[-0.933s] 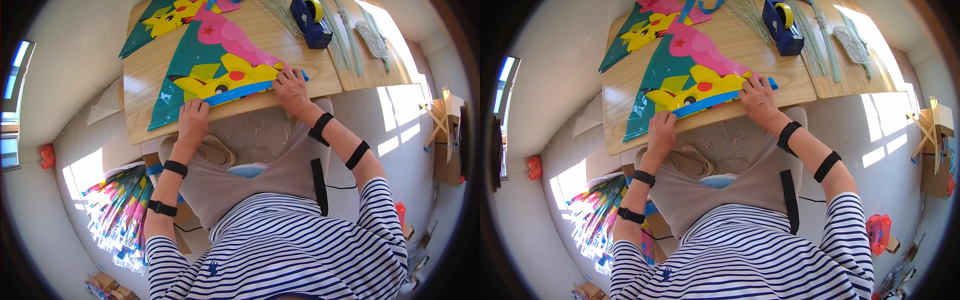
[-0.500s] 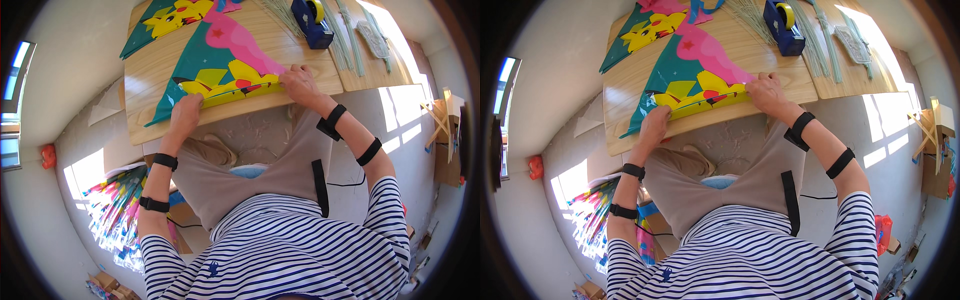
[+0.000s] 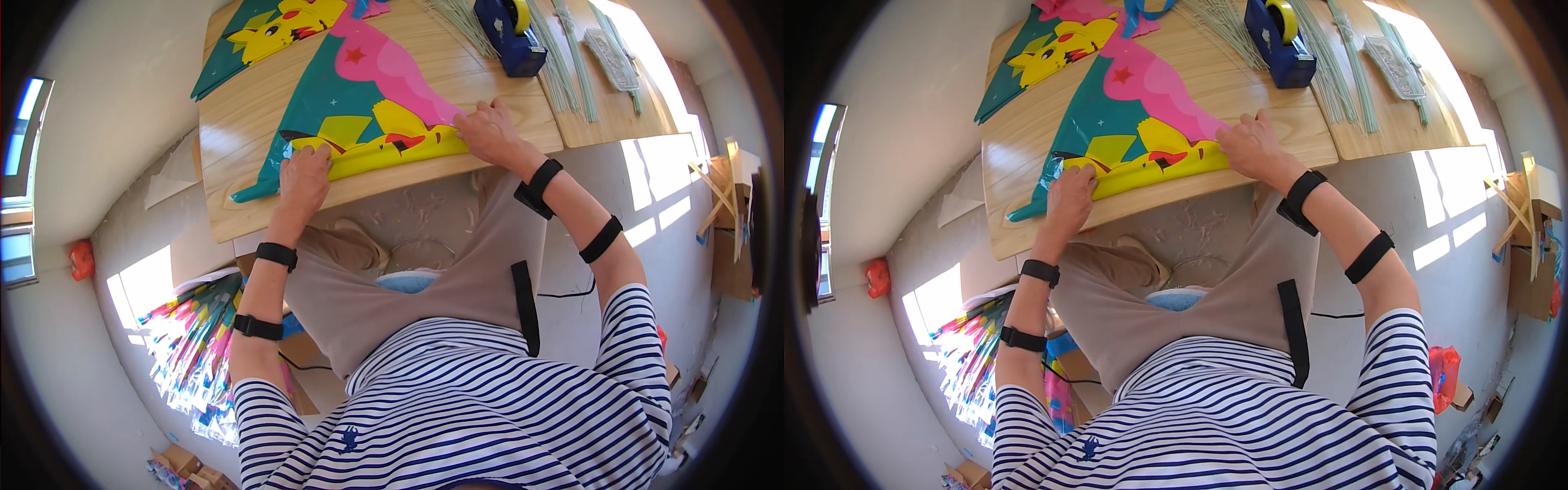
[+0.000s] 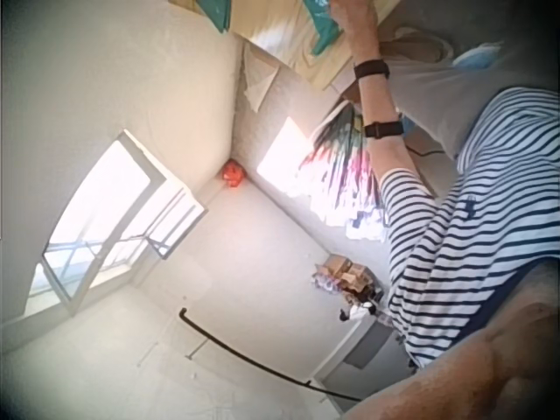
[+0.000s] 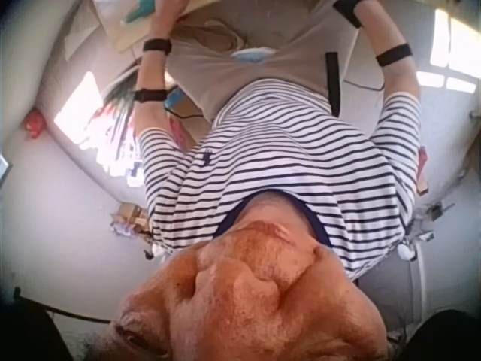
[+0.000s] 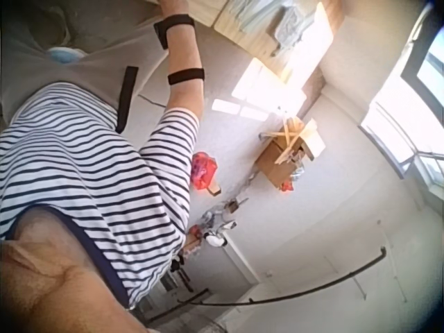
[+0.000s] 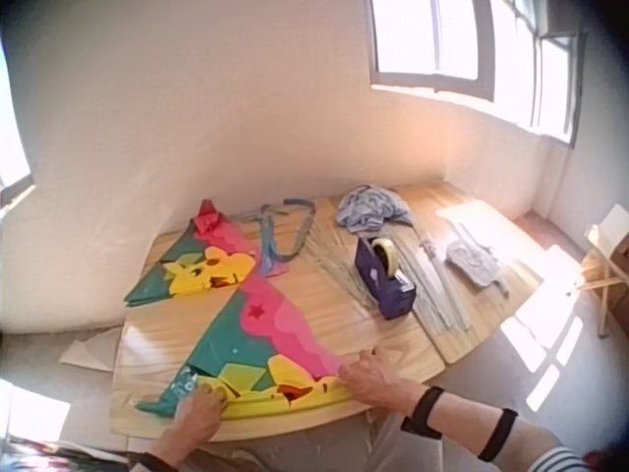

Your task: Assembling and taping colorful kite parts on a wooden table.

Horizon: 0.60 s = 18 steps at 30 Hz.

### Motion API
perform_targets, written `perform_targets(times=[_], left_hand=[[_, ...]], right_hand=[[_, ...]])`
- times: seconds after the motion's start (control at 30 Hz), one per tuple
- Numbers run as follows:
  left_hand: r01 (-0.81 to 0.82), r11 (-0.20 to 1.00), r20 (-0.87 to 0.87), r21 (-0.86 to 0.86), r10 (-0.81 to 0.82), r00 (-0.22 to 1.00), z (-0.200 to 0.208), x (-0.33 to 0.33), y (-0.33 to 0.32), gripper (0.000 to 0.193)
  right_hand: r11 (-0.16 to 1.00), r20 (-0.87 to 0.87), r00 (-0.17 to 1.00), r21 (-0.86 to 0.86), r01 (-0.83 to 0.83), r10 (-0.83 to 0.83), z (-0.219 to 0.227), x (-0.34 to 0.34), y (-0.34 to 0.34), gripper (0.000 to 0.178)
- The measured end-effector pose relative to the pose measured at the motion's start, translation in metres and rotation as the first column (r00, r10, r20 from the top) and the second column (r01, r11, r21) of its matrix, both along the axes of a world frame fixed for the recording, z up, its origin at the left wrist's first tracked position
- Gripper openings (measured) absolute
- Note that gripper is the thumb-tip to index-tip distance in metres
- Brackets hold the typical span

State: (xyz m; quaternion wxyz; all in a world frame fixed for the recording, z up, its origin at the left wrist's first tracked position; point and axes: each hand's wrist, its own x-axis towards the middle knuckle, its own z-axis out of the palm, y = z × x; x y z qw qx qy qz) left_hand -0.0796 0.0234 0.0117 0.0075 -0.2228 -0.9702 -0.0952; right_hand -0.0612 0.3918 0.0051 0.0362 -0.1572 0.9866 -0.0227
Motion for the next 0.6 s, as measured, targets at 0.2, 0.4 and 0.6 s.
perform_targets(times=[0.2,0.4,0.6], left_hand=[[-0.073,0.994,-0.176,-0.085,0.057,0.983,0.003,0.007,0.012,0.018],[0.142,0.986,-0.187,0.092,-0.123,0.975,-0.02,0.025,0.025,0.032],[0.228,0.971,-0.128,0.072,-0.217,0.968,-0.021,0.06,0.074,0.066]], right_hand=[[0.997,-0.074,0.996,0.06,-0.05,0.055,-0.005,-0.001,-0.001,0.012],[0.997,-0.094,0.993,0.031,-0.068,0.07,-0.005,-0.001,-0.002,0.015],[0.996,-0.062,0.996,0.062,-0.056,0.06,-0.004,-0.002,-0.002,0.014]])
